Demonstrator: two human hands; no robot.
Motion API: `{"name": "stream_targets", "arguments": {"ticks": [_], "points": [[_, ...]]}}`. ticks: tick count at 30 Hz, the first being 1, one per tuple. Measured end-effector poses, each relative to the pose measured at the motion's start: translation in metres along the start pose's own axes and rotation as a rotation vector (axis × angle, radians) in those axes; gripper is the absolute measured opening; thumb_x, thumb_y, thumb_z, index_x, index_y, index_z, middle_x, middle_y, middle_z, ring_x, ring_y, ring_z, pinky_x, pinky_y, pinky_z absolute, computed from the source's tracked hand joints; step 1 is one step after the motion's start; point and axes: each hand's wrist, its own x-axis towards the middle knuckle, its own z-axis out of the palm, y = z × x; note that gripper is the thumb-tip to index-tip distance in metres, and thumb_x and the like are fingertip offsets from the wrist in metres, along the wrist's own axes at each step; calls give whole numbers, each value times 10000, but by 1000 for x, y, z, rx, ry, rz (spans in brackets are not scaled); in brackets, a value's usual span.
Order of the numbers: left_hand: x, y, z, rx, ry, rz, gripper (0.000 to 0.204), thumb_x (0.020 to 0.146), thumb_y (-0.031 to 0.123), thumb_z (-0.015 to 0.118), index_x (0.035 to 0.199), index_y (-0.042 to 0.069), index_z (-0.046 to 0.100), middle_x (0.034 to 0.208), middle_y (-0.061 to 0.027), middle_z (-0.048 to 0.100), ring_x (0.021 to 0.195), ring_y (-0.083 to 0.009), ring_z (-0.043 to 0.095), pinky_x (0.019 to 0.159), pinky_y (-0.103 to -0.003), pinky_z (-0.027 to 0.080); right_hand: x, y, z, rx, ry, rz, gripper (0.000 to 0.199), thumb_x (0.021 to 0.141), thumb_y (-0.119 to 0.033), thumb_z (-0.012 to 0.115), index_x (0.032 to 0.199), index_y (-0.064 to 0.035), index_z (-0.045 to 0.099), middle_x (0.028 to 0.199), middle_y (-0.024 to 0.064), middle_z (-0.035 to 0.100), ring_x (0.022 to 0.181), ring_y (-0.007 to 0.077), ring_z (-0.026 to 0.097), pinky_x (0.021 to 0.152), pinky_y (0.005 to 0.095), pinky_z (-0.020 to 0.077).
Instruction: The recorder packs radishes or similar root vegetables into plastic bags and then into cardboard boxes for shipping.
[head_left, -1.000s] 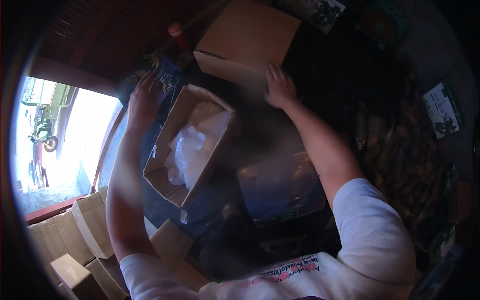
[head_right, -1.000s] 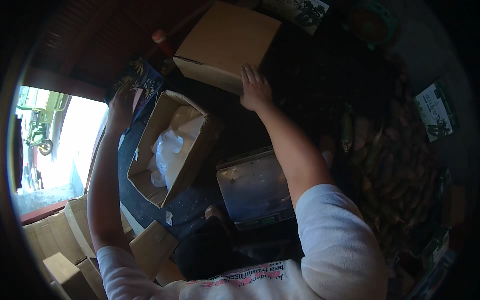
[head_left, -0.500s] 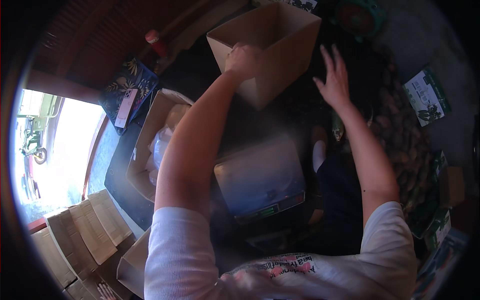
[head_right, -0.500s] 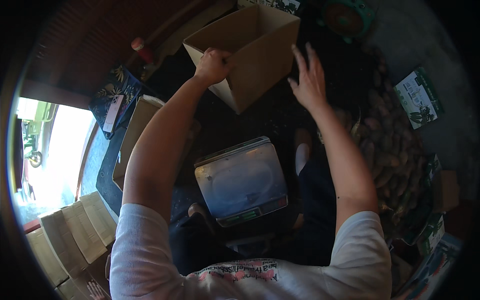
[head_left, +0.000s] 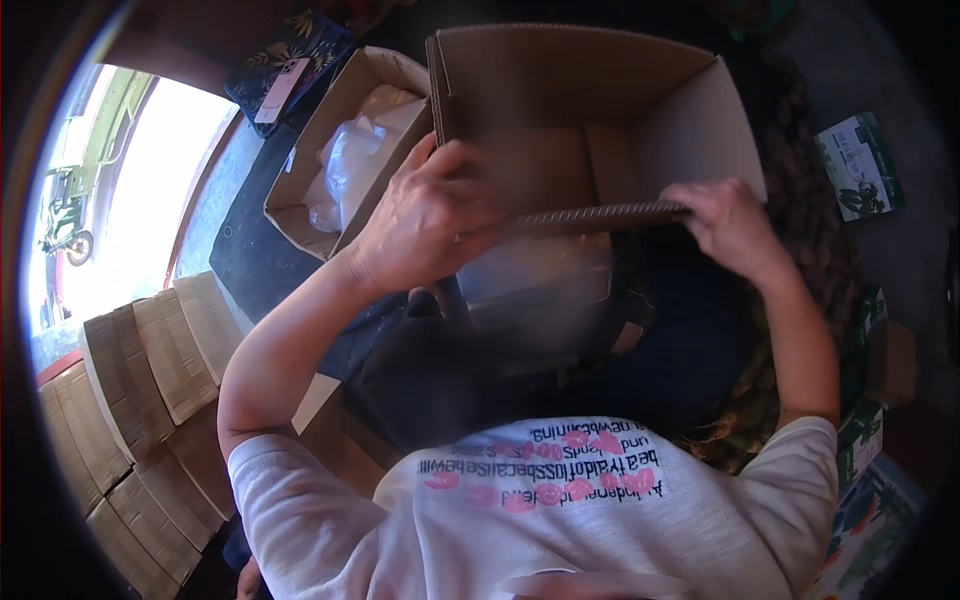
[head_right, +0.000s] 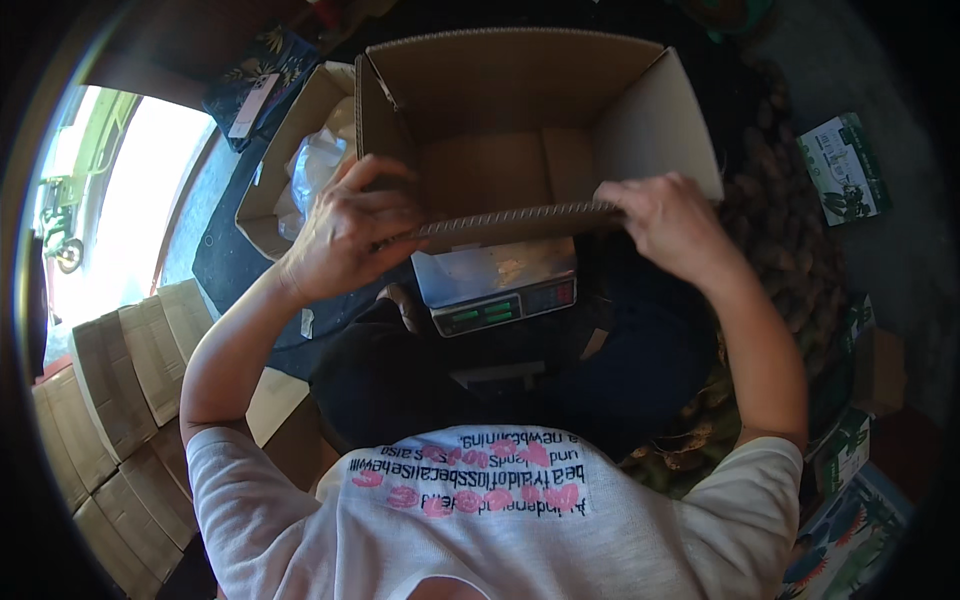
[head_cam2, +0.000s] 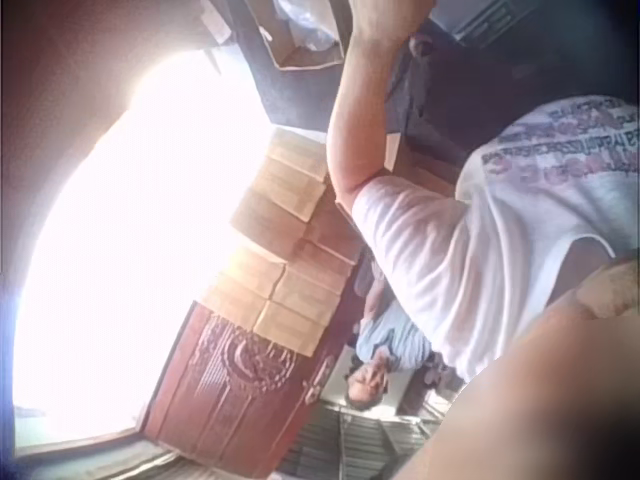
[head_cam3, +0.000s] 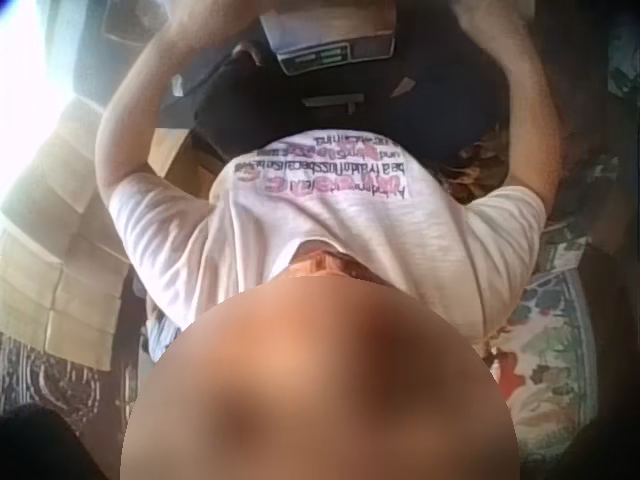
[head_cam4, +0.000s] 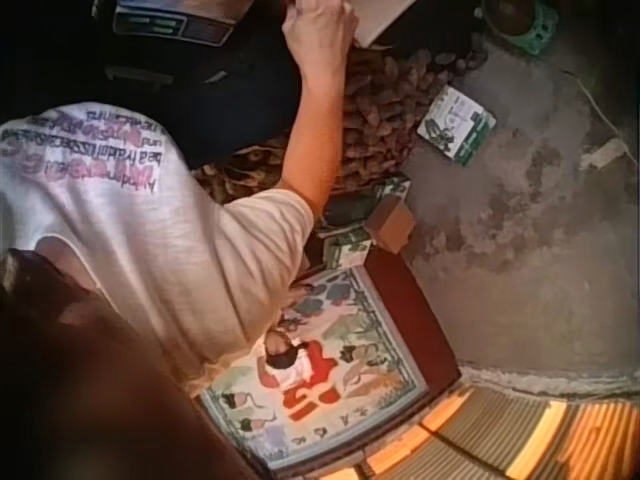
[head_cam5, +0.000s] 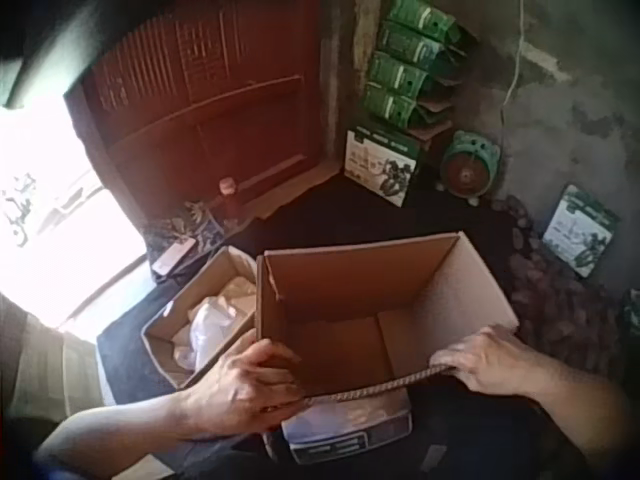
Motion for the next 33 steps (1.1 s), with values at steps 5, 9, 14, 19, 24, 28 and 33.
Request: {"name": "stream_targets", "arguments": {"ticks": [5,9,14,19,24,28,33], "points": [[-65,14,3,-44,-190,34,342,788,284,785,1093,135,745,1016,-15,706,1123,-237,564,1009,-473,383,-33,-55,67,59,49,10,253,746,63,620,962,-59,669,845,119,697,788,307,689,679,413,559],[-106,5,-23,-195,140,-58,355,840,294,747,1123,80,725,1128,-74,698,1189,-296,572,1099,-531,332,-50,-78,89,81,39,-5,231,724,75,625,926,-36,654,895,128,708,834,314,696,703,406,569],[-196,-93,0,228,778,-852,133,809,153,754,888,47,750,1039,-115,727,990,-299,672,909,-393,500,-52,-92,97,122,-5,21,257,718,78,628,948,-31,666,925,136,713,855,320,699,735,404,575],[-237,-181,62,-68,457,-1382,469,771,365,802,1119,70,693,1150,-141,698,1114,-329,645,931,-423,508,-34,-87,101,104,-98,-36,269,725,69,631,970,-31,677,953,141,714,874,323,696,756,404,574],[-223,-242,101,-50,49,-1598,582,803,448,751,1225,64,636,1257,-184,647,1163,-378,616,973,-446,505,-11,-96,77,107,-360,-29,333,728,-23,710,1060,-39,687,1015,131,710,957,317,681,803,403,565],[-222,-250,94,-109,283,-1620,298,874,382,658,1054,160,741,1155,-172,692,1086,-399,649,948,-472,511,43,-130,33,208,-243,-79,481,715,-179,816,1139,-1,675,1041,152,701,1006,336,665,880,403,540],[-235,-220,10,-199,483,-1302,342,867,380,735,940,46,757,813,-109,748,758,-253,717,735,-407,532,136,-146,9,254,-155,-132,382,763,-112,768,1112,14,678,1016,165,698,955,335,664,850,407,530]]}}
